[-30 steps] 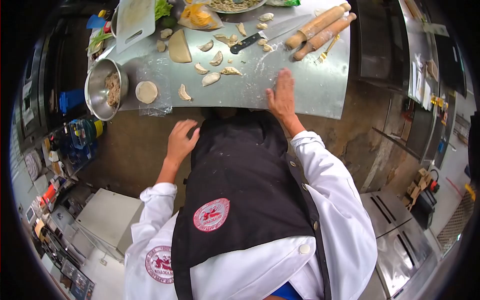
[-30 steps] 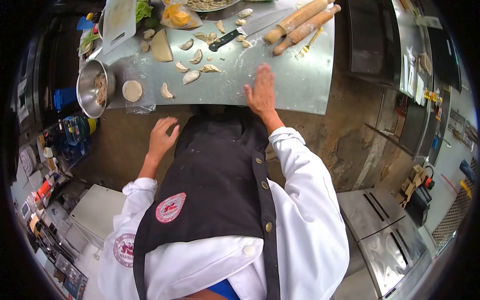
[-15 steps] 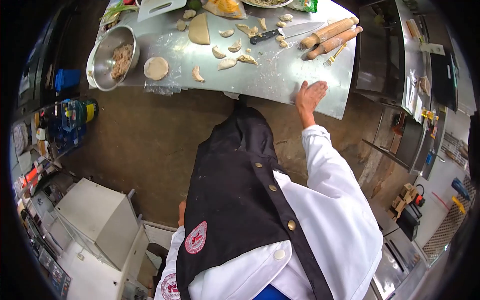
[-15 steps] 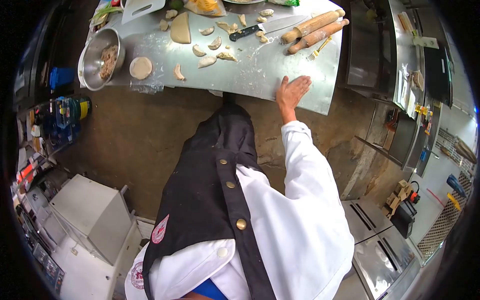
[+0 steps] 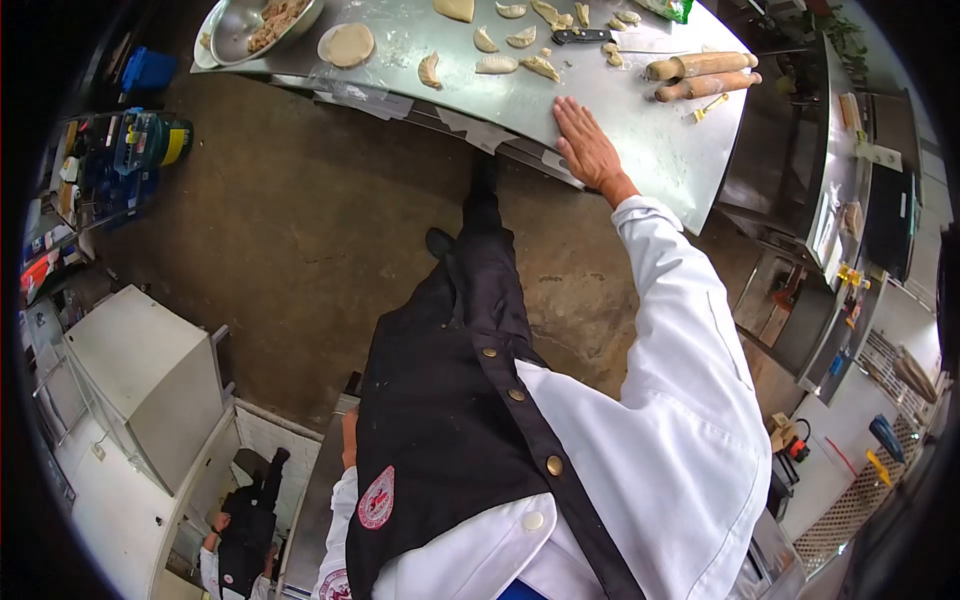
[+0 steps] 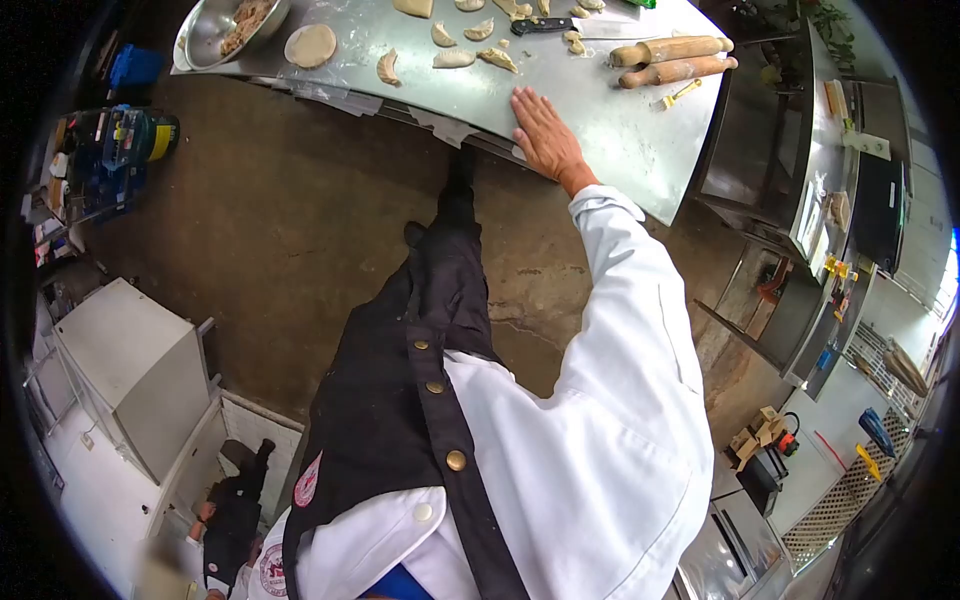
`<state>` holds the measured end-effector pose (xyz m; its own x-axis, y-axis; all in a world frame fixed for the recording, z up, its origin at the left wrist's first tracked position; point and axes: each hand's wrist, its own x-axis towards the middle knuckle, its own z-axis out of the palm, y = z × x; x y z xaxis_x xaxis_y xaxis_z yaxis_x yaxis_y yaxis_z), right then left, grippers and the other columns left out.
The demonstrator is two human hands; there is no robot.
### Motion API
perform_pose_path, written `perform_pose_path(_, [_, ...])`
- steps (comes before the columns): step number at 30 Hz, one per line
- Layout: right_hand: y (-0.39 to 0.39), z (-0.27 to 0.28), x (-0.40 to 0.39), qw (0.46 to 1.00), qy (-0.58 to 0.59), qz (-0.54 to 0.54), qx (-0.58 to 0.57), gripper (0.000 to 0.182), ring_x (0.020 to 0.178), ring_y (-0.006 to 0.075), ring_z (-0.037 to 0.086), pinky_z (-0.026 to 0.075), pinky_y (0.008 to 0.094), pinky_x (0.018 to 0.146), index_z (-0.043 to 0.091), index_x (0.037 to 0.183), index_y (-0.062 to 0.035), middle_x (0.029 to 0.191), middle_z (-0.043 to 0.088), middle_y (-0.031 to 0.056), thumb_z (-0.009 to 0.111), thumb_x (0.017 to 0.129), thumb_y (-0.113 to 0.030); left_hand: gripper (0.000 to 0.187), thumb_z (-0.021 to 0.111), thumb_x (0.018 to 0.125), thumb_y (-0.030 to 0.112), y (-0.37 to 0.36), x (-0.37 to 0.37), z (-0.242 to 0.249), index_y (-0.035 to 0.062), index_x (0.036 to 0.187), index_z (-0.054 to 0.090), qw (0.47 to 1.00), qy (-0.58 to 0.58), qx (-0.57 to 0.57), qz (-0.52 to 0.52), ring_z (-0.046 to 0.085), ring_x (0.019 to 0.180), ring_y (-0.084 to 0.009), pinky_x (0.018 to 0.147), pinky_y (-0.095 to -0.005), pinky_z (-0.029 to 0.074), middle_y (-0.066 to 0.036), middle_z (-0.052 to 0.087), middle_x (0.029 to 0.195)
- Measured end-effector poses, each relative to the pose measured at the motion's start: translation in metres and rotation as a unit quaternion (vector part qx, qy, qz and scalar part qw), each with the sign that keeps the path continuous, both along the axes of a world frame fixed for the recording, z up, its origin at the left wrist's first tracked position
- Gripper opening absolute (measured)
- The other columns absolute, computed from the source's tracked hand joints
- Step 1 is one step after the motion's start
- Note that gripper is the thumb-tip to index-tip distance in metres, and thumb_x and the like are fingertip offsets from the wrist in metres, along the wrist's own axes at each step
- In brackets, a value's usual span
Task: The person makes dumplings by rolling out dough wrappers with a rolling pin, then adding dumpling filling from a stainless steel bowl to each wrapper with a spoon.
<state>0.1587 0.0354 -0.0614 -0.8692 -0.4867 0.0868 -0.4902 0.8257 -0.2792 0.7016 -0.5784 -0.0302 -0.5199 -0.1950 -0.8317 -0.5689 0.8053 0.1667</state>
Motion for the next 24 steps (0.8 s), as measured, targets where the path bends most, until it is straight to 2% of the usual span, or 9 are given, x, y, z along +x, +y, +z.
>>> perform_pose_path(3, [0.004,0.013,0.034,0.998,-0.024,0.052,0.039,0.059,0.158,0.0292,0.020,0.014,0.0429,0.130,0.030,0.160,-0.0025,0.168,0.029,0.0140,0.039,0.107,-0.028,0.036,0.065,0.091,0.035,0.013,0.026,0.001,0.0034,0.105,0.076,1.000,-0.005,0.009,0.011,0.067,0.103,-0.0483,0.089,-0.0514,0.055,-0.030,0.070,0.102])
perform_pose_path(5, [0.013,0.016,0.042,0.995,-0.079,0.048,-0.028,0.060,0.157,0.0311,0.021,0.015,0.0435,0.129,0.030,0.160,-0.0023,0.168,0.028,0.0142,0.042,0.107,-0.028,0.036,0.065,0.091,0.035,0.024,0.026,-0.003,0.0035,0.105,0.076,1.000,-0.003,0.012,0.016,0.067,0.103,-0.0484,0.089,-0.0514,0.054,-0.030,0.070,0.102])
perform_pose_path(7, [0.022,0.013,0.045,0.971,-0.127,-0.062,-0.191,0.062,0.157,0.0342,0.022,0.015,0.0443,0.128,0.029,0.161,-0.0022,0.168,0.028,0.0175,0.044,0.106,-0.028,0.036,0.065,0.091,0.034,0.030,0.026,-0.001,0.0035,0.106,0.076,1.000,-0.007,0.006,0.026,0.066,0.103,-0.0484,0.089,-0.0514,0.054,-0.030,0.070,0.102])
perform_pose_path(8, [0.029,0.011,0.041,0.974,-0.052,-0.101,-0.197,0.063,0.156,0.0368,0.022,0.014,0.0454,0.128,0.028,0.160,0.0014,0.166,0.029,0.0211,0.044,0.107,-0.029,0.036,0.065,0.091,0.034,0.035,0.023,-0.002,0.0035,0.106,0.076,0.999,-0.009,0.002,0.033,0.066,0.103,-0.0484,0.089,-0.0514,0.054,-0.030,0.070,0.102])
perform_pose_path(11, [0.045,-0.022,0.034,0.984,0.055,-0.165,0.023,0.070,0.159,0.0336,0.015,0.009,0.0434,0.129,0.020,0.162,0.0034,0.170,0.021,0.0204,0.042,0.108,-0.035,0.036,0.065,0.091,0.034,0.040,0.011,-0.005,0.0036,0.106,0.076,0.999,-0.008,-0.005,0.041,0.066,0.103,-0.0485,0.089,-0.0514,0.054,-0.030,0.070,0.102])
perform_pose_path(16, [0.001,0.004,0.057,0.997,-0.032,0.004,0.073,0.072,0.160,0.0297,0.010,0.008,0.0435,0.130,0.022,0.162,-0.0001,0.172,0.016,0.0151,0.042,0.106,-0.040,0.036,0.064,0.092,0.033,0.044,-0.009,0.000,0.0032,0.109,0.075,1.000,-0.008,0.003,0.014,0.066,0.104,-0.0482,0.089,-0.0512,0.054,-0.029,0.071,0.104])
perform_pose_path(20, [0.016,0.010,0.089,0.974,-0.067,0.156,0.150,0.068,0.159,0.0296,0.012,0.010,0.0442,0.130,0.027,0.161,-0.0004,0.172,0.018,0.0145,0.043,0.106,-0.038,0.038,0.063,0.095,0.034,0.066,-0.097,-0.010,0.0002,0.110,0.075,0.995,0.097,-0.006,-0.033,0.066,0.110,-0.0459,0.095,-0.0503,0.053,-0.026,0.072,0.113])
perform_pose_path(23, [0.032,-0.007,0.129,0.977,-0.108,0.120,0.139,0.065,0.158,0.0312,0.018,0.013,0.0452,0.130,0.032,0.158,0.0007,0.169,0.024,0.0160,0.048,0.104,-0.032,0.036,0.063,0.098,0.032,0.097,-0.180,-0.007,0.0007,0.110,0.076,0.979,0.179,0.019,-0.097,0.060,0.123,-0.0440,0.107,-0.0499,0.046,-0.026,0.068,0.125])
perform_pose_path(24, [0.036,-0.022,0.137,0.984,-0.123,0.040,0.125,0.064,0.157,0.0325,0.021,0.015,0.0457,0.129,0.035,0.157,0.0012,0.167,0.027,0.0177,0.051,0.103,-0.029,0.034,0.065,0.096,0.029,0.114,-0.207,-0.007,0.0025,0.116,0.074,0.962,0.224,0.015,-0.158,0.055,0.130,-0.0422,0.110,-0.0519,0.042,-0.024,0.063,0.134])
